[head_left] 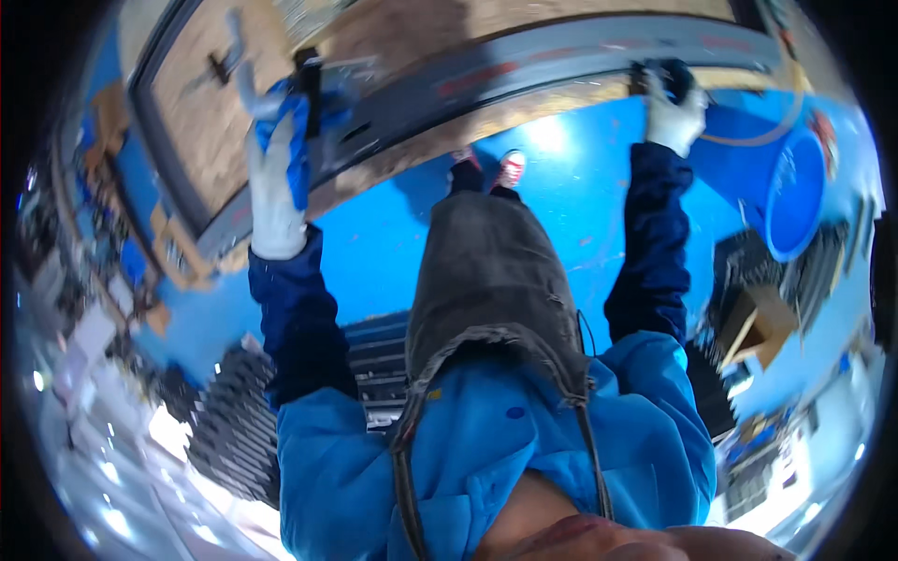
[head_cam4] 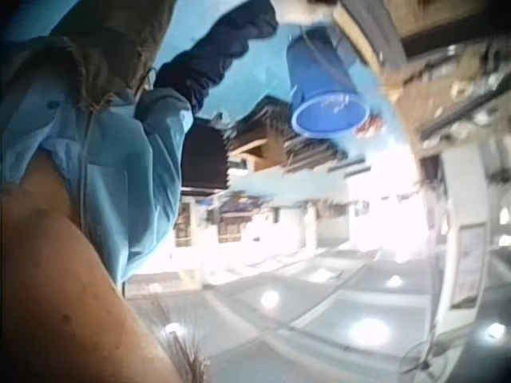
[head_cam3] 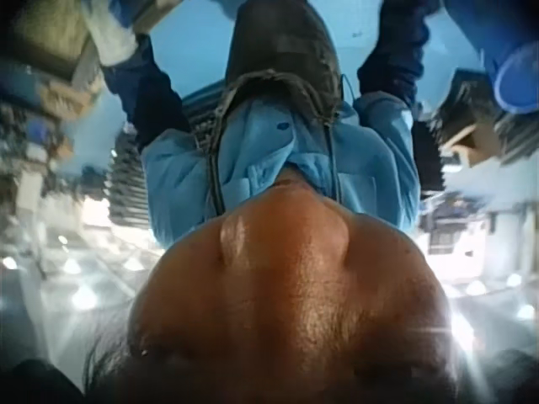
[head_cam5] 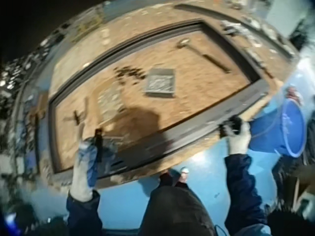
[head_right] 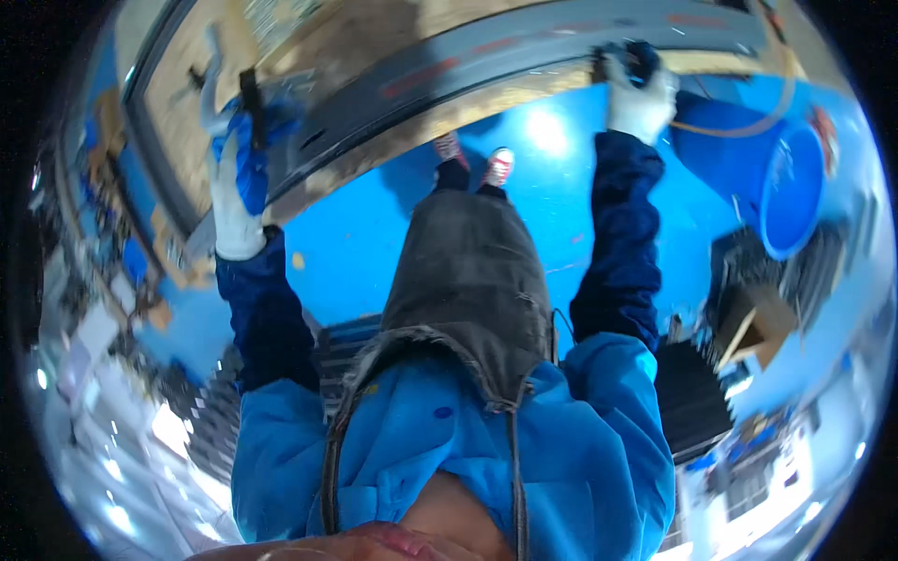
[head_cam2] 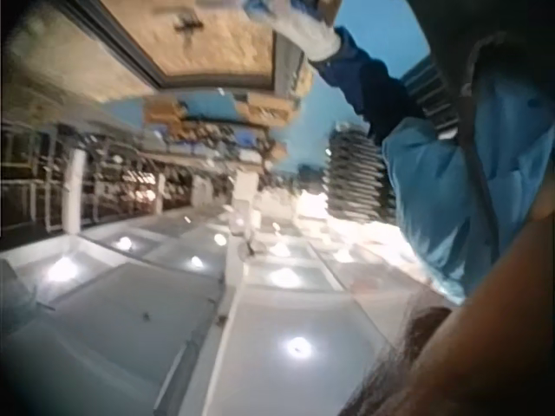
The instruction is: Assembling industrial metal frames by fitting parts together, using a hammer to secure them, applying sealant, and fastening with an electric driver.
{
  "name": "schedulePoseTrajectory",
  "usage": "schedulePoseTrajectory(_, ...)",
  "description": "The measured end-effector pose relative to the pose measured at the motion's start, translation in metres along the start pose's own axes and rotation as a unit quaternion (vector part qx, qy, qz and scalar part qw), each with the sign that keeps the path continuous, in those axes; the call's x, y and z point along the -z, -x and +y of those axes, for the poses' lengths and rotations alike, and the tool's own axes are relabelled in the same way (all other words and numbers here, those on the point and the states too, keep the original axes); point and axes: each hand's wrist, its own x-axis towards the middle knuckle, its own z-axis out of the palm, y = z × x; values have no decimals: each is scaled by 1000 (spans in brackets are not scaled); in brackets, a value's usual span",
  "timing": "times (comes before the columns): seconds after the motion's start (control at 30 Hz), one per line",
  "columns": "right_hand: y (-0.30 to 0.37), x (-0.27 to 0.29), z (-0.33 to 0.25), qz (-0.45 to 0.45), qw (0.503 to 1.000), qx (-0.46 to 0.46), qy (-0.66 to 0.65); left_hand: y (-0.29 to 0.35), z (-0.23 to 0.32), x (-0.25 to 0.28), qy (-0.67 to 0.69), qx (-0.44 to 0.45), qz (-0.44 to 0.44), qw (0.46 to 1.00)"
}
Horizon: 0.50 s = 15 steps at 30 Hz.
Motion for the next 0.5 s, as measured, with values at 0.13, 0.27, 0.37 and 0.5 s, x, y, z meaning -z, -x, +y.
schedulePoseTrajectory(0.13,9,-2,-22,-42,997,-61,32,24,19,26,-160,-12,58,985)
schedulePoseTrajectory(0.27,11,-15,-9,3,992,-54,-117,36,16,45,-234,-10,47,971)
schedulePoseTrajectory(0.37,11,-24,1,33,992,-38,-117,33,2,58,-216,-9,-61,975)
schedulePoseTrajectory(0.5,13,-25,-7,42,994,-32,-99,30,-18,70,-216,-72,-71,971)
